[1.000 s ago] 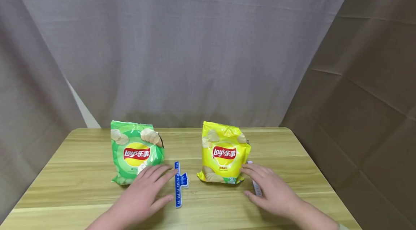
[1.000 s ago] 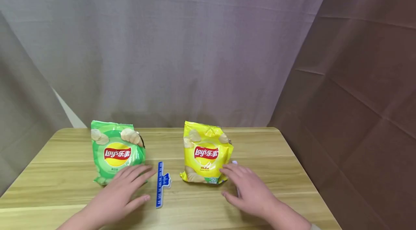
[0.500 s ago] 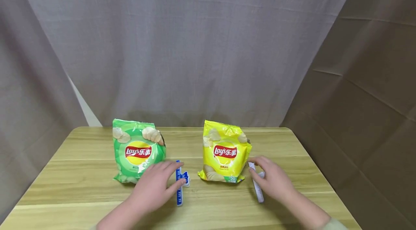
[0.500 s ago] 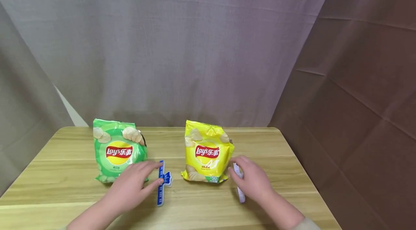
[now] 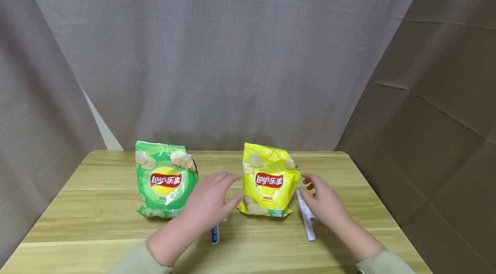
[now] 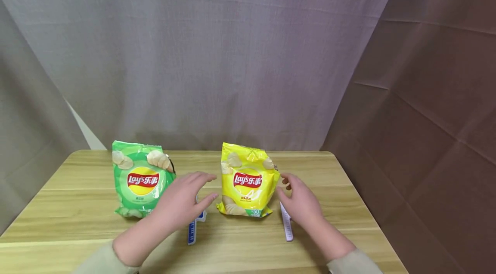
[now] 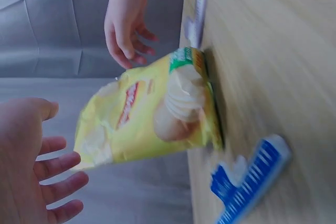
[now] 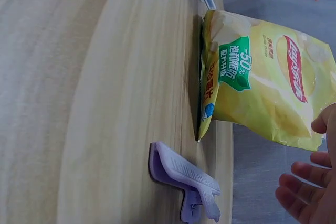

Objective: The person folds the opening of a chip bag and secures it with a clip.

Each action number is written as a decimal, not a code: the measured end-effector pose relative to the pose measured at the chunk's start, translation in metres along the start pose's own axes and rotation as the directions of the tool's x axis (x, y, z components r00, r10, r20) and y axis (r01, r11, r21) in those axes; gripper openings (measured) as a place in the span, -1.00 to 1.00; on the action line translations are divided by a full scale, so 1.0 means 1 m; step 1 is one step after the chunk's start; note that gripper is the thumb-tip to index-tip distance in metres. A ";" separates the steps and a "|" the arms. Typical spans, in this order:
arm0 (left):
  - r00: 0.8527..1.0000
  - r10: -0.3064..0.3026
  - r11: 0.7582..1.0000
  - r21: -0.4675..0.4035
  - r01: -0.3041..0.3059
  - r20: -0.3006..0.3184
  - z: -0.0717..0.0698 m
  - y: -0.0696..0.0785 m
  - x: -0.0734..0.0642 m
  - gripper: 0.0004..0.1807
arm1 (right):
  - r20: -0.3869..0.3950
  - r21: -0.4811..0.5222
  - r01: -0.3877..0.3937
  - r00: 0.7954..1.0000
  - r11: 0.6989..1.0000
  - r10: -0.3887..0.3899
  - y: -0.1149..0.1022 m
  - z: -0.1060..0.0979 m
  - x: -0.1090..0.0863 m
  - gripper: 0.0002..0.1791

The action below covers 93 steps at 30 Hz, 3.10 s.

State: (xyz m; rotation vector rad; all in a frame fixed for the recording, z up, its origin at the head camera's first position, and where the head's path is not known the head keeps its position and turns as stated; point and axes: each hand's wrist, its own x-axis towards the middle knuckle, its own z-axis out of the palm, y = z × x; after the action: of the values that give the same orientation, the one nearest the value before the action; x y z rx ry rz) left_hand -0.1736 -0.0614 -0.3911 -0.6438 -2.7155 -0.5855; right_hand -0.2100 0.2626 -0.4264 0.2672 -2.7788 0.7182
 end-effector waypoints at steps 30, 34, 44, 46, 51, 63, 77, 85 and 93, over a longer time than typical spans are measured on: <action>0.994 0.086 0.971 0.227 -0.070 -0.062 0.016 0.045 0.101 -0.39 | 0.065 0.231 -0.168 0.986 0.958 0.157 -0.001 0.014 0.022 -0.55; 0.997 0.068 0.970 0.238 -0.059 -0.030 0.021 0.043 0.105 -0.40 | 0.074 0.267 -0.185 0.983 0.946 0.171 -0.004 0.017 0.022 -0.60; 0.998 0.057 0.977 0.209 -0.047 -0.038 0.023 0.041 0.114 -0.52 | 0.105 0.347 -0.242 0.970 0.906 0.219 -0.009 0.017 0.024 -0.61; 0.998 0.055 0.978 0.202 -0.046 -0.038 0.022 0.042 0.116 -0.56 | 0.122 0.372 -0.266 0.964 0.889 0.237 -0.010 0.016 0.025 -0.61; 0.999 0.029 0.989 0.146 -0.026 -0.021 0.020 0.044 0.121 -0.64 | 0.152 0.434 -0.304 0.952 0.848 0.264 -0.009 0.017 0.029 -0.63; 1.000 -0.020 0.999 0.039 0.021 -0.018 0.020 0.044 0.128 -0.79 | 0.280 0.596 -0.398 0.917 0.697 0.285 0.003 0.023 0.035 -0.59; 0.998 -0.058 0.998 0.017 0.058 0.020 0.016 0.045 0.130 -0.80 | 0.251 0.598 -0.391 0.920 0.700 0.301 0.006 0.024 0.035 -0.71; 0.998 -0.063 0.997 0.044 0.062 0.017 0.013 0.046 0.132 -0.81 | 0.232 0.586 -0.356 0.934 0.728 0.270 0.008 0.023 0.036 -0.72; 0.999 -0.048 0.996 0.071 0.047 0.024 0.012 0.047 0.134 -0.83 | 0.220 0.561 -0.342 0.940 0.754 0.262 0.012 0.023 0.037 -0.73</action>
State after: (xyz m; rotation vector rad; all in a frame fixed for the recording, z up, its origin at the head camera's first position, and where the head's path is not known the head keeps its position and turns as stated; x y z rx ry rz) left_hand -0.2682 0.0306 -0.3377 -0.5745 -2.7685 -0.4941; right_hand -0.2528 0.2572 -0.4397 -0.0399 -2.6523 1.7162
